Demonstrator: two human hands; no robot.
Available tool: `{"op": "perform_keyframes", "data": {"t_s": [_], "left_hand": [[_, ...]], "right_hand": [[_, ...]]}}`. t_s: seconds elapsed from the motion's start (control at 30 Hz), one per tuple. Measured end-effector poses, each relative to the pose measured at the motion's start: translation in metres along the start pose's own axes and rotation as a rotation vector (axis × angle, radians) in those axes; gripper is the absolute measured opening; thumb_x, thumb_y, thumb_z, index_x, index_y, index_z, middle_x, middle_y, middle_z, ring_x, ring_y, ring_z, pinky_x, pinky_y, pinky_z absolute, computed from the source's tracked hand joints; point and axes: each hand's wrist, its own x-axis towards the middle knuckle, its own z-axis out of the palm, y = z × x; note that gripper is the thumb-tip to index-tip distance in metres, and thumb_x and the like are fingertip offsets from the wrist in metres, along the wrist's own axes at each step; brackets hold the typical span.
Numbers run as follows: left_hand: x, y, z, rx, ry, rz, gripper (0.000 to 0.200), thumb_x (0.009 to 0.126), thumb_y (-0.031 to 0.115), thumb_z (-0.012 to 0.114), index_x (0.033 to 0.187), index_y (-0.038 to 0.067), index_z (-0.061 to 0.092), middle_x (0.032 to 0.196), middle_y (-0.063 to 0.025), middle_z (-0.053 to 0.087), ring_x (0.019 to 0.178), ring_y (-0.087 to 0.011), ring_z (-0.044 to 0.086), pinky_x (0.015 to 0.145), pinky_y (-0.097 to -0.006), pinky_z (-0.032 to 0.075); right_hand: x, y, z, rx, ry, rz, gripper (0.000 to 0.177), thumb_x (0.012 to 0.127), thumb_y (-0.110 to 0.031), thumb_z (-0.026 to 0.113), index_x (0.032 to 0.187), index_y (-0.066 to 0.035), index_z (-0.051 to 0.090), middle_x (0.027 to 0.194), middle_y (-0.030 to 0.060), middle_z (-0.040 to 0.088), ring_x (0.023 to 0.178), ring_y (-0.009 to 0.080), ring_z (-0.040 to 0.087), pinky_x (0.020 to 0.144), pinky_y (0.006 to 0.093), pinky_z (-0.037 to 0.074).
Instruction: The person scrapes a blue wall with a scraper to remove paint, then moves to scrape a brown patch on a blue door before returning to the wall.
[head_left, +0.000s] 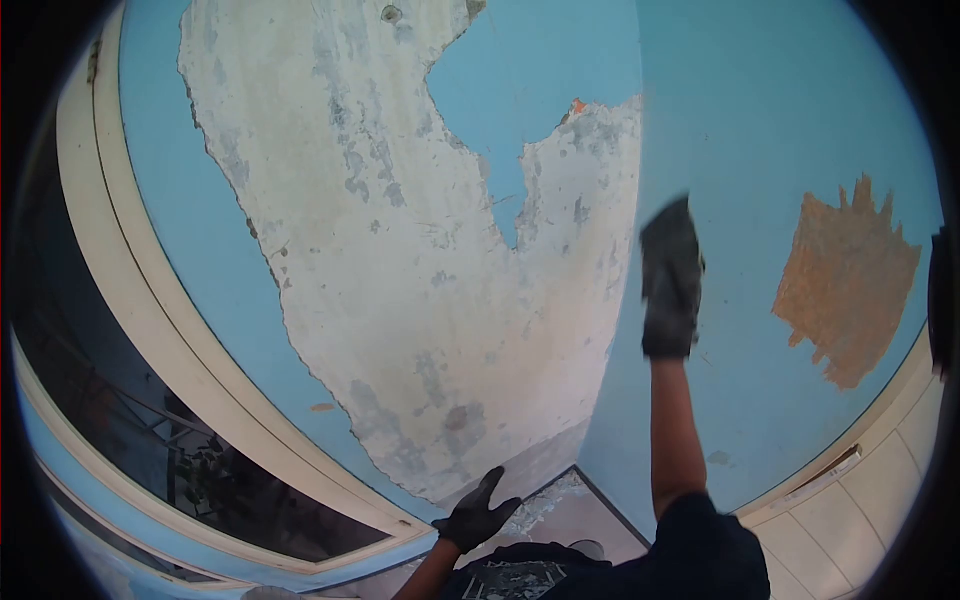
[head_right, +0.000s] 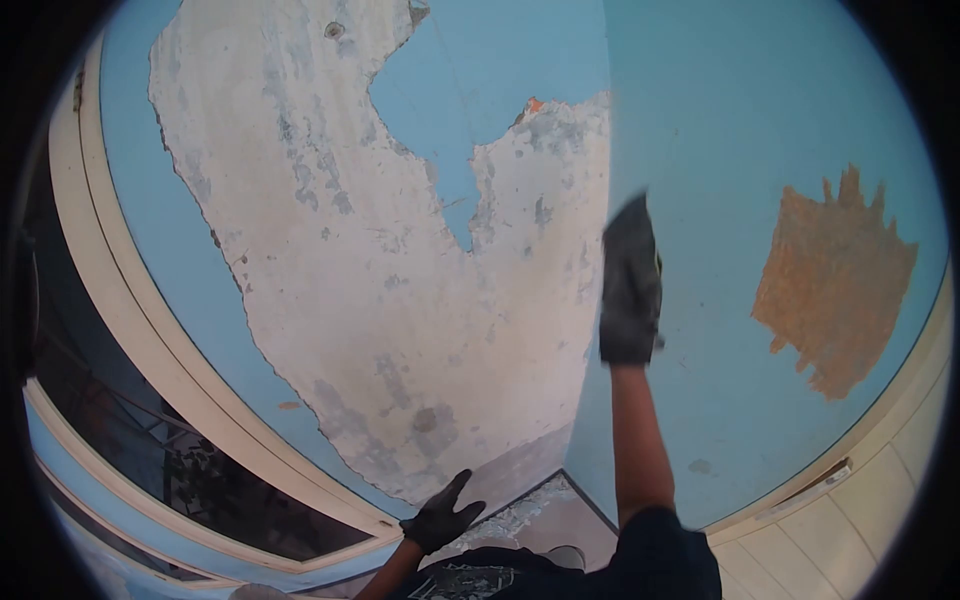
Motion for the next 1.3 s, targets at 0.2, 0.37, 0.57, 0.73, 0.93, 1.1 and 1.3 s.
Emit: {"op": "perform_keyframes", "data": {"t_s": [0.2, 0.37, 0.57, 0.73, 0.93, 1.1, 1.3], "left_hand": [[-0.074, -0.077, 0.001, -0.081, 0.155, -0.307, 0.061, 0.095, 0.033, 0.071, 0.146, 0.008, 0.052, 0.142, -0.0171, 0.061, 0.124, -0.0344, 0.062, 0.108, -0.0369, 0.047], [-0.097, -0.088, -0.01, -0.153, 0.189, -0.456, 0.049, 0.098, 0.034, 0.065, 0.138, 0.007, 0.057, 0.135, -0.017, 0.063, 0.12, -0.0329, 0.063, 0.104, -0.0373, 0.048], [-0.061, -0.078, -0.013, -0.138, 0.119, -0.393, 0.039, 0.101, 0.034, 0.059, 0.128, 0.006, 0.062, 0.126, -0.0169, 0.065, 0.116, -0.031, 0.064, 0.1, -0.0377, 0.05], [-0.007, -0.057, 0.005, -0.105, 0.013, -0.217, 0.035, 0.104, 0.034, 0.054, 0.119, 0.005, 0.067, 0.119, -0.0167, 0.068, 0.112, -0.0295, 0.064, 0.097, -0.0381, 0.052], [0.073, -0.005, 0.025, 0.059, -0.226, 0.065, 0.047, 0.103, 0.033, 0.058, 0.139, 0.004, 0.06, 0.145, -0.0198, 0.056, 0.139, -0.0329, 0.049, 0.117, -0.0413, 0.039], [0.108, 0.019, 0.051, -0.023, -0.32, 0.17, 0.048, 0.104, 0.032, 0.057, 0.142, 0.004, 0.056, 0.145, -0.017, 0.057, 0.136, -0.0331, 0.051, 0.115, -0.0399, 0.04], [0.108, 0.019, 0.059, -0.066, -0.27, -0.027, 0.047, 0.108, 0.038, 0.049, 0.142, 0.007, 0.057, 0.147, -0.0154, 0.056, 0.136, -0.0306, 0.051, 0.116, -0.0383, 0.039]], "right_hand": [[0.193, -0.028, 0.139, -0.32, 0.1, -0.431, 0.041, 0.093, -0.002, 0.05, 0.133, 0.002, 0.056, 0.122, 0.0206, 0.066, 0.11, 0.0395, 0.065, 0.102, 0.0427, 0.05], [0.203, -0.09, 0.147, -0.441, -0.275, -1.337, 0.038, 0.097, -0.004, 0.05, 0.133, -0.01, 0.061, 0.122, 0.0082, 0.068, 0.107, 0.0228, 0.068, 0.097, 0.0345, 0.054], [0.241, -0.028, 0.148, -0.314, -0.171, -1.03, 0.034, 0.102, -0.011, 0.043, 0.131, -0.002, 0.057, 0.131, 0.0134, 0.062, 0.119, 0.0208, 0.061, 0.103, 0.0339, 0.051], [0.264, -0.017, 0.141, -1.923, -0.163, -1.291, 0.036, 0.106, -0.017, 0.037, 0.13, 0.005, 0.053, 0.139, 0.0177, 0.057, 0.13, 0.0191, 0.056, 0.108, 0.0335, 0.048], [0.306, -0.025, 0.154, -0.174, -0.319, -1.051, 0.045, 0.095, -0.001, 0.055, 0.139, -0.008, 0.058, 0.12, 0.0126, 0.068, 0.108, 0.0264, 0.069, 0.102, 0.0413, 0.054], [0.336, -0.073, 0.163, -0.205, -0.323, -1.416, 0.043, 0.094, -0.001, 0.053, 0.135, -0.008, 0.059, 0.114, 0.0122, 0.071, 0.107, 0.0266, 0.069, 0.103, 0.0416, 0.054], [0.42, -0.102, 0.174, 0.026, -0.295, -0.743, 0.037, 0.094, -0.003, 0.048, 0.129, -0.006, 0.06, 0.109, 0.0122, 0.072, 0.11, 0.0262, 0.068, 0.105, 0.042, 0.052]]}}
